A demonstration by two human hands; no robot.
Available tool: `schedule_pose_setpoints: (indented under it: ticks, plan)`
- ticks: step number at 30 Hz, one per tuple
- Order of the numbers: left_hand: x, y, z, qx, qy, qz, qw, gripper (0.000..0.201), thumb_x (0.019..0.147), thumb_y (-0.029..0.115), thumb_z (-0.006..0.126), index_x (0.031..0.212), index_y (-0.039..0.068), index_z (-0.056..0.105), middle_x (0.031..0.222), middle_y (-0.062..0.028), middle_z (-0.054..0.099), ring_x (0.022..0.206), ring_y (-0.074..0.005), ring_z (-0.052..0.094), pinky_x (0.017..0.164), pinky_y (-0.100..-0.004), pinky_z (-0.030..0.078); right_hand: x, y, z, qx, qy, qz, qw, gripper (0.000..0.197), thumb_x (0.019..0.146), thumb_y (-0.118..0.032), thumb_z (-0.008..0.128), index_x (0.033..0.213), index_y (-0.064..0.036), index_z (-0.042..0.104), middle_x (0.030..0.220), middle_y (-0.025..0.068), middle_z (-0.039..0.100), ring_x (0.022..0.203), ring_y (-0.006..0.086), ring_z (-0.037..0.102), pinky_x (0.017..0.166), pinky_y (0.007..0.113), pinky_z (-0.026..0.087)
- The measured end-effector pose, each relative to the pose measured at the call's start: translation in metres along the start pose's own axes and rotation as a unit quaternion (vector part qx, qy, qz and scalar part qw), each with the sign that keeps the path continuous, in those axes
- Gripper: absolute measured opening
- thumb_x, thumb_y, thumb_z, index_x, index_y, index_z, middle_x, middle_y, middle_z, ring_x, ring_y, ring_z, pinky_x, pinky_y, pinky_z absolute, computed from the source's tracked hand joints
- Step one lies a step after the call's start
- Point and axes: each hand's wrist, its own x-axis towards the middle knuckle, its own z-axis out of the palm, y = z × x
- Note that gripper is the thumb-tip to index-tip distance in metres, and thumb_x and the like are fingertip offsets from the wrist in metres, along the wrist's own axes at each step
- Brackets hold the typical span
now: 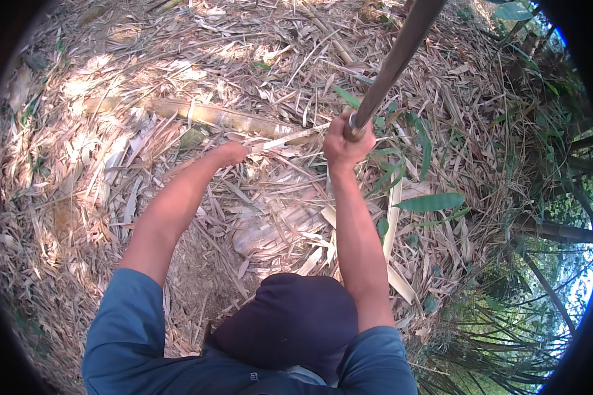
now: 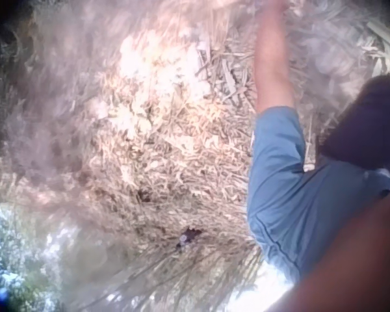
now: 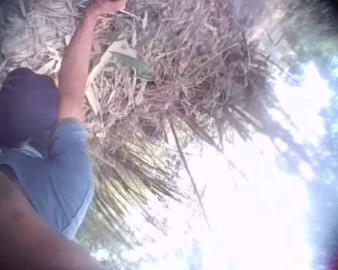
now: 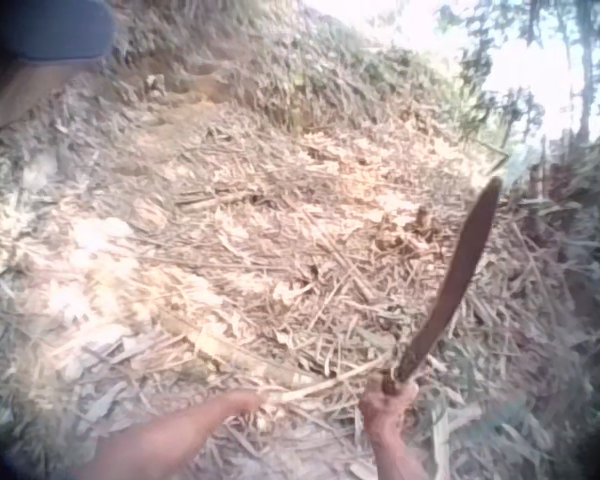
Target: The person sits on the ground in a bamboo grove and uses a machete to split a bamboo stalk into thin strips. They hold the stalk with one hand and use the machete to carefully shave and split the material into long, narrow pieces.
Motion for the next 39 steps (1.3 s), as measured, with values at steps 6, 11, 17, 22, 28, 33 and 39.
schedule_pose_setpoints:
  ticks: [6,11,17,22,28,33,39]
  plan:
    - [-0.017,0.018,-0.003,0.047,-0.018,0.041,0.998,0.045,0.104,0.035,0.04,0.126,0.005,0.066,0.124,-0.0191,0.068,0.113,-0.0326,0.065,0.098,-0.045,0.049,-0.147,0.15,-0.078,-0.371,-0.29,0.427,0.771,0.038,0.077,-0.024,0.07,0.09,0.0117,0.069,0.088,0.0269,0.071,0.081,0.0375,0.07,0.073,0.045,0.054]
    - [0.013,-0.028,0.01,0.072,0.184,0.124,0.972,0.049,0.104,0.046,0.041,0.113,0.01,0.073,0.11,-0.0202,0.071,0.105,-0.0364,0.067,0.095,-0.0484,0.051,-0.143,0.115,-0.093,-0.331,-0.294,0.434,0.785,0.03,0.079,-0.023,0.067,0.079,0.007,0.067,0.069,0.0167,0.066,0.05,0.0249,0.06,0.047,0.04,0.045]
    - [-0.01,-0.03,0.021,0.076,0.295,0.172,0.937,0.05,0.104,0.048,0.039,0.11,0.01,0.07,0.099,-0.0188,0.073,0.095,-0.0395,0.068,0.087,-0.0523,0.052,-0.148,0.111,-0.124,-0.3,-0.224,0.438,0.817,0.038,0.079,-0.029,0.068,0.093,0.0064,0.067,0.077,0.0183,0.068,0.068,0.0293,0.067,0.065,0.042,0.051]
    - [0.023,-0.05,0.068,0.034,0.261,0.129,0.956,0.046,0.106,0.044,0.038,0.107,0.007,0.065,0.099,-0.0214,0.071,0.096,-0.0407,0.068,0.084,-0.0545,0.051,-0.133,0.052,-0.109,-0.333,-0.253,0.353,0.837,0.04,0.081,-0.029,0.065,0.105,0.0038,0.064,0.094,0.0263,0.07,0.089,0.0415,0.068,0.082,0.046,0.051]
    - [0.056,-0.051,0.096,0.065,0.299,0.113,0.945,0.04,0.107,0.039,0.04,0.112,0.005,0.06,0.092,-0.0194,0.073,0.089,-0.0389,0.071,0.08,-0.0523,0.054,-0.129,0.083,-0.105,-0.37,-0.327,0.305,0.815,0.043,0.082,-0.032,0.064,0.112,-0.0004,0.061,0.09,0.0305,0.068,0.087,0.0472,0.067,0.08,0.051,0.051]
    - [0.05,-0.043,0.104,0.057,0.275,0.116,0.953,0.039,0.107,0.037,0.04,0.11,0.003,0.059,0.092,-0.0218,0.072,0.09,-0.0406,0.07,0.079,-0.0534,0.053,-0.121,0.092,-0.095,-0.408,-0.346,0.29,0.794,0.044,0.082,-0.033,0.066,0.112,-0.001,0.059,0.09,0.0319,0.068,0.087,0.0509,0.066,0.08,0.054,0.051]
    - [0.04,-0.041,0.112,0.052,0.261,0.116,0.957,0.037,0.106,0.033,0.043,0.105,0.002,0.063,0.091,-0.0215,0.071,0.089,-0.0405,0.07,0.078,-0.053,0.053,-0.109,0.097,-0.083,-0.446,-0.403,0.293,0.744,0.039,0.086,-0.029,0.069,0.111,-0.0004,0.061,0.097,0.0314,0.069,0.093,0.0487,0.067,0.084,0.055,0.053]
